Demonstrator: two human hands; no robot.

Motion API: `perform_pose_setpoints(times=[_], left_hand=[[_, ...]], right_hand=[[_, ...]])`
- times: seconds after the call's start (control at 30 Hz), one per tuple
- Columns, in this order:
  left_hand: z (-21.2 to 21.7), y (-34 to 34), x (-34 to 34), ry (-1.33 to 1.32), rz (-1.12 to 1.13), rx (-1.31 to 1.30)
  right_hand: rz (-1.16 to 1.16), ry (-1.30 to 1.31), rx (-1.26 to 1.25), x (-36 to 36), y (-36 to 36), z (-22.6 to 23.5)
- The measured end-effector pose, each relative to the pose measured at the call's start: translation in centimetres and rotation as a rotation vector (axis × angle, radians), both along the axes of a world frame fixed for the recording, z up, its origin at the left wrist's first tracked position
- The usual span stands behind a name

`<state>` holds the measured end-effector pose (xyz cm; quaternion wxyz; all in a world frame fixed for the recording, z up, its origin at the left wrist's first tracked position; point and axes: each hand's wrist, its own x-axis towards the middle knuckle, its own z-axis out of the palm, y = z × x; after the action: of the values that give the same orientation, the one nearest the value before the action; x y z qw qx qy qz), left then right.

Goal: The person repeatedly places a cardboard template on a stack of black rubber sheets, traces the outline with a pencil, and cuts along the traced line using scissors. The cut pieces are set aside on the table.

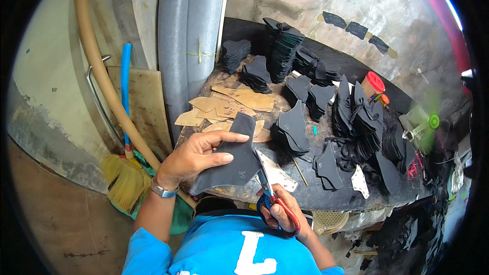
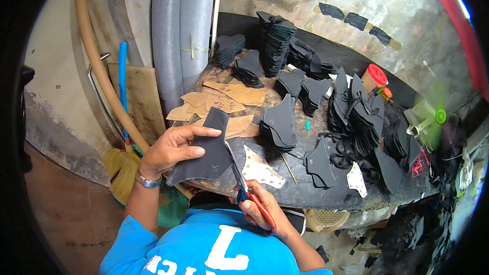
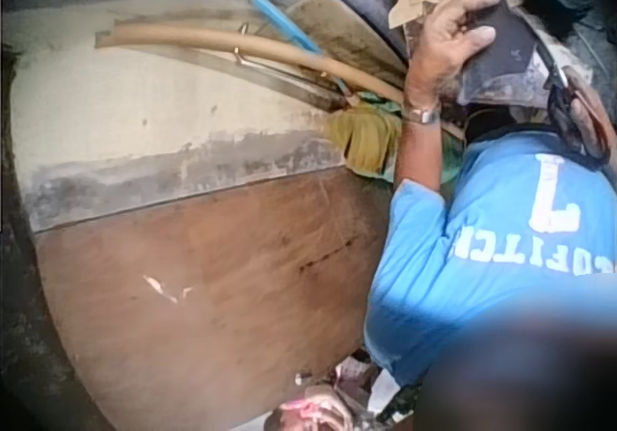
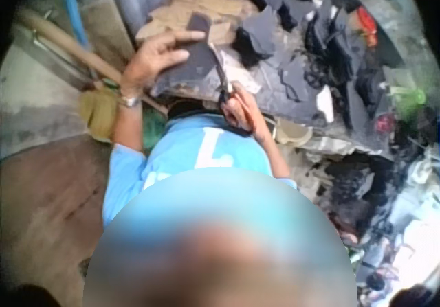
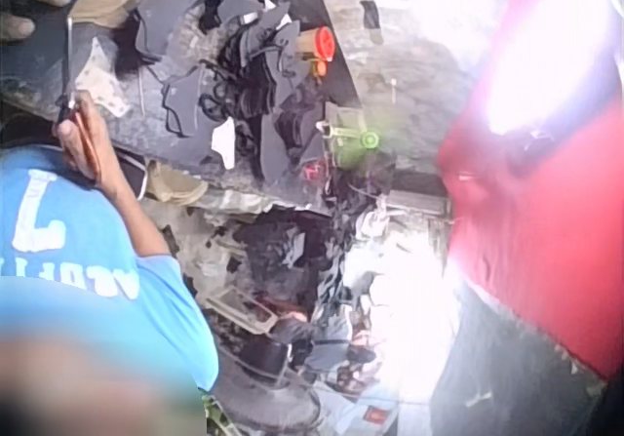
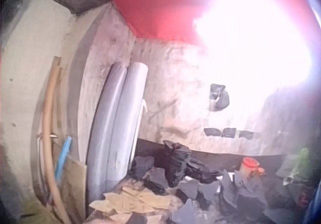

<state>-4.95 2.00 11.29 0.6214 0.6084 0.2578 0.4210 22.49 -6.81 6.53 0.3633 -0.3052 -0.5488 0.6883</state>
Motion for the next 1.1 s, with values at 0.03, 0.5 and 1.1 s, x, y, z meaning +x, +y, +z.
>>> perform_pose_setpoints(times=[0.03,0.5,1.1], left_hand=[[0.6,0.0,0.1,0.108,0.007,0.027],[1.4,-0.6,0.8,0.218,-0.016,0.247],[-2.3,-2.6,3.6,-0.09,0.164,0.138]], right_hand=[[0.012,0.013,-0.002,0.0,0.1,0.1],[0.08,-0.001,-0.137,-0.4,0.7,0.8],[-0.068,0.032,-0.086,-1.3,0.0,0.3]])
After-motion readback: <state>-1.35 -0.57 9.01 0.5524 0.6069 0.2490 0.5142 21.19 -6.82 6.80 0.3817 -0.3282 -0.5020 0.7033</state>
